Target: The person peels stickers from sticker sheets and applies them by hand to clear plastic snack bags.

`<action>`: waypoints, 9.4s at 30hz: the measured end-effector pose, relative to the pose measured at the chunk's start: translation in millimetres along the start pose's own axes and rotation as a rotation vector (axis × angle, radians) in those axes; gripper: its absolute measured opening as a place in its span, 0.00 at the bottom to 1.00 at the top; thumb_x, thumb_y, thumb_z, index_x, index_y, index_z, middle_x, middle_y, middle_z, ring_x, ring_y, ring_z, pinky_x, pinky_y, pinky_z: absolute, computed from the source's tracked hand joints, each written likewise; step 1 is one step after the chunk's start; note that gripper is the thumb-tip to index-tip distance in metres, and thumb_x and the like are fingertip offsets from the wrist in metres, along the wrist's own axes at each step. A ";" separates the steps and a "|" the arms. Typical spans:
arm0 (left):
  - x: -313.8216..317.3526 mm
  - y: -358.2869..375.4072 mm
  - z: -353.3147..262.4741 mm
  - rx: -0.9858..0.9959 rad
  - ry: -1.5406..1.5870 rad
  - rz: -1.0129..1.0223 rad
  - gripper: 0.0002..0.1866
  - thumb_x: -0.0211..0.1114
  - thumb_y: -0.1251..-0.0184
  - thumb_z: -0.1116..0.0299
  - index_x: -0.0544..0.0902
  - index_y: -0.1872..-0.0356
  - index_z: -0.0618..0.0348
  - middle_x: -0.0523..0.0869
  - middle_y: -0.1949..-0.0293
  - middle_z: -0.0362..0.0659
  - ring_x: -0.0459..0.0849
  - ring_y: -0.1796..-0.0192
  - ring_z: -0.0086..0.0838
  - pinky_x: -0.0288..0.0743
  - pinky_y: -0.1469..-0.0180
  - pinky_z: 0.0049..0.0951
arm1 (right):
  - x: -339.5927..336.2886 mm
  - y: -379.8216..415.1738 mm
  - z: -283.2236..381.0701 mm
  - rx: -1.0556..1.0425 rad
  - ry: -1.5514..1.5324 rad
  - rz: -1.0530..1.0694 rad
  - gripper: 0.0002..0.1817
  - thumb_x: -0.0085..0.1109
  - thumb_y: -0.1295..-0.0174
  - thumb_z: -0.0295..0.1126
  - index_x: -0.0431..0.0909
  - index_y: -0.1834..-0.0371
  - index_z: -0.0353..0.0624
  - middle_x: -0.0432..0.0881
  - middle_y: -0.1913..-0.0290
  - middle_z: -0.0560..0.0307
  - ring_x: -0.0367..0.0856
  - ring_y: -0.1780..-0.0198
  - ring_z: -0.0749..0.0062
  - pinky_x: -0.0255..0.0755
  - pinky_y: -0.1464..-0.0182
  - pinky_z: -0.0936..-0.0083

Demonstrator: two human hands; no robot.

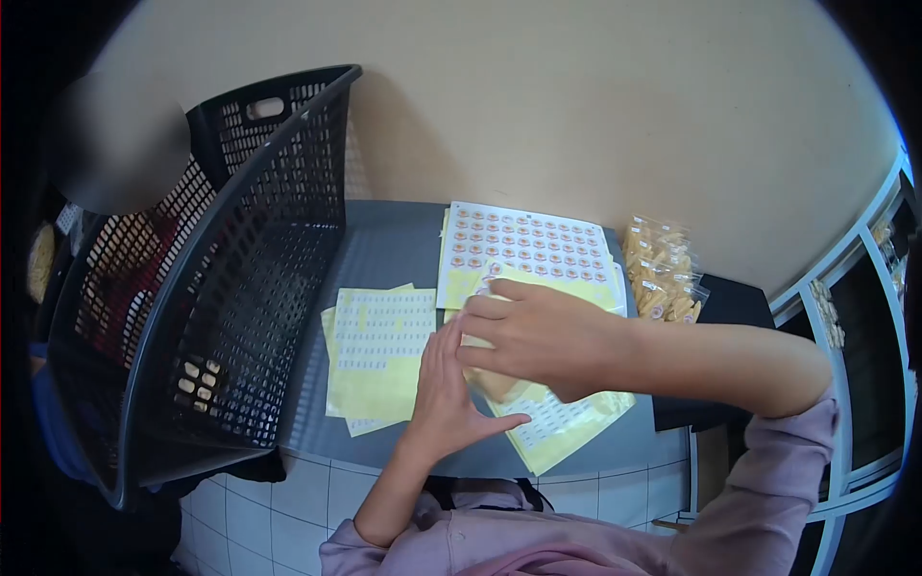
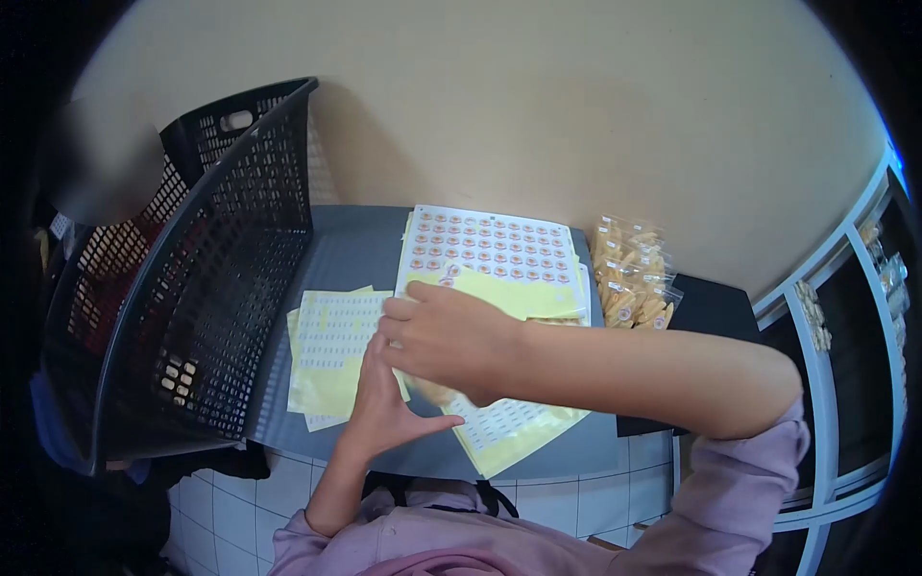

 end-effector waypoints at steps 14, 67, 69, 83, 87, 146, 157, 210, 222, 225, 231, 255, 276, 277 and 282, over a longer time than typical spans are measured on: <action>18.4 -28.0 25.5 -0.124 0.356 -0.099 0.56 0.75 0.67 0.67 0.42 0.39 0.64 0.59 0.48 0.57 0.64 0.45 0.42 0.61 0.44 0.37 | 24.2 45.0 -31.6 0.693 -0.616 -0.916 0.30 0.67 0.61 0.35 0.69 0.51 0.40 0.73 0.55 0.49 0.71 0.51 0.59 0.64 0.49 0.67; -9.1 -97.6 11.4 0.109 0.710 -0.190 0.18 0.64 0.53 0.81 0.69 0.59 0.65 0.81 0.73 0.46 0.81 0.67 0.24 0.73 0.62 0.21 | 84.7 19.8 -25.3 0.798 -1.099 -1.444 0.04 0.59 0.53 0.21 0.77 0.73 0.37 0.77 0.73 0.55 0.75 0.72 0.78 0.69 0.69 0.83; -7.9 -97.3 12.0 0.118 0.710 -0.200 0.18 0.64 0.53 0.81 0.69 0.59 0.65 0.81 0.73 0.46 0.81 0.67 0.24 0.73 0.62 0.21 | 84.7 18.7 -24.9 0.810 -1.083 -1.451 0.04 0.59 0.54 0.21 0.77 0.73 0.37 0.77 0.73 0.55 0.75 0.72 0.78 0.68 0.70 0.83; -1.4 -96.3 11.5 -0.006 0.780 -0.240 0.20 0.64 0.54 0.82 0.68 0.58 0.65 0.81 0.72 0.44 0.80 0.66 0.22 0.72 0.59 0.21 | 91.0 14.9 -22.0 0.877 -1.083 -1.521 0.05 0.58 0.54 0.21 0.75 0.72 0.37 0.78 0.73 0.55 0.75 0.70 0.75 0.68 0.66 0.81; -0.1 -96.7 13.7 -0.048 0.774 -0.237 0.20 0.64 0.55 0.82 0.68 0.58 0.65 0.81 0.72 0.43 0.80 0.65 0.22 0.72 0.58 0.22 | 93.5 15.3 -22.2 0.940 -1.032 -1.477 0.05 0.59 0.55 0.23 0.75 0.73 0.40 0.79 0.72 0.57 0.76 0.70 0.74 0.63 0.61 0.79; -3.2 -102.7 18.2 -0.069 0.666 -0.265 0.40 0.64 0.56 0.83 0.53 0.40 0.72 0.82 0.74 0.43 0.81 0.67 0.21 0.72 0.57 0.20 | 99.5 14.2 -27.1 0.897 -1.204 -1.580 0.03 0.48 0.43 0.25 0.69 0.68 0.36 0.73 0.66 0.51 0.73 0.58 0.68 0.64 0.53 0.75; 0.2 -103.5 7.2 -0.094 0.771 -0.238 0.39 0.62 0.55 0.82 0.52 0.39 0.65 0.78 0.72 0.41 0.77 0.66 0.19 0.70 0.58 0.18 | 98.1 15.5 -27.4 0.838 -1.196 -1.418 0.05 0.53 0.44 0.24 0.71 0.66 0.36 0.74 0.68 0.56 0.72 0.63 0.75 0.65 0.56 0.80; -29.1 -72.3 -0.8 0.218 0.410 -0.058 0.04 0.62 0.54 0.81 0.77 0.76 0.64 0.80 0.73 0.45 0.79 0.67 0.32 0.71 0.62 0.26 | 31.0 18.8 13.9 1.011 -0.208 -0.863 0.03 0.59 0.54 0.29 0.75 0.76 0.49 0.74 0.71 0.69 0.73 0.61 0.77 0.39 0.37 0.55; -30.1 -75.1 2.4 0.181 0.449 -0.005 0.02 0.62 0.51 0.80 0.78 0.76 0.65 0.81 0.73 0.45 0.79 0.68 0.30 0.71 0.64 0.24 | 29.8 28.4 11.3 1.042 -0.161 -0.868 0.04 0.62 0.55 0.30 0.76 0.78 0.50 0.75 0.73 0.69 0.74 0.60 0.75 0.39 0.36 0.54; -30.2 -77.2 1.6 0.185 0.434 -0.006 0.02 0.62 0.51 0.80 0.78 0.75 0.65 0.80 0.73 0.45 0.78 0.68 0.30 0.70 0.65 0.24 | 33.0 30.9 9.6 1.033 -0.163 -0.859 0.03 0.61 0.54 0.31 0.76 0.77 0.51 0.75 0.72 0.70 0.73 0.58 0.77 0.38 0.36 0.54; -27.8 -80.3 0.1 0.224 0.382 0.011 0.02 0.60 0.48 0.79 0.76 0.77 0.65 0.79 0.74 0.45 0.76 0.68 0.26 0.68 0.64 0.22 | 34.8 39.6 6.9 1.027 -0.149 -0.838 0.03 0.60 0.53 0.31 0.75 0.76 0.51 0.74 0.72 0.70 0.72 0.57 0.77 0.37 0.36 0.53; -11.8 -61.4 67.3 -0.054 0.715 0.176 0.24 0.53 0.40 0.66 0.63 0.44 0.66 0.72 0.48 0.46 0.72 0.47 0.28 0.65 0.45 0.29 | 69.8 43.7 -16.2 0.957 -0.769 -1.347 0.11 0.60 0.50 0.30 0.75 0.64 0.40 0.78 0.67 0.59 0.75 0.60 0.72 0.60 0.46 0.68; 28.0 -43.9 168.4 -0.823 2.056 -0.040 0.19 0.48 0.40 0.56 0.71 0.59 0.63 0.79 0.69 0.42 0.78 0.68 0.28 0.65 0.44 0.39 | 177.0 -25.3 16.5 0.996 -0.737 -0.593 0.09 0.60 0.55 0.28 0.77 0.69 0.43 0.74 0.71 0.56 0.74 0.67 0.62 0.67 0.63 0.69; 28.7 -43.7 172.5 -0.819 2.056 -0.038 0.19 0.48 0.40 0.56 0.71 0.59 0.63 0.79 0.69 0.42 0.78 0.68 0.28 0.65 0.44 0.39 | 179.6 -24.7 12.7 0.995 -0.734 -0.596 0.09 0.60 0.55 0.28 0.77 0.69 0.43 0.74 0.71 0.56 0.74 0.67 0.62 0.67 0.63 0.69; 34.8 -45.2 169.9 -0.655 2.244 0.133 0.19 0.50 0.41 0.55 0.72 0.61 0.63 0.79 0.65 0.45 0.76 0.62 0.32 0.67 0.48 0.40 | 198.3 3.0 -36.4 1.275 -0.701 -0.740 0.07 0.52 0.52 0.23 0.77 0.68 0.41 0.75 0.67 0.55 0.75 0.67 0.60 0.69 0.63 0.68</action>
Point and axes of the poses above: each hand's wrist, its own y-axis away from the middle knuckle, its own x-axis out of the palm, z = x × y, the point moved 3 cm from there along -y, towards the middle knuckle
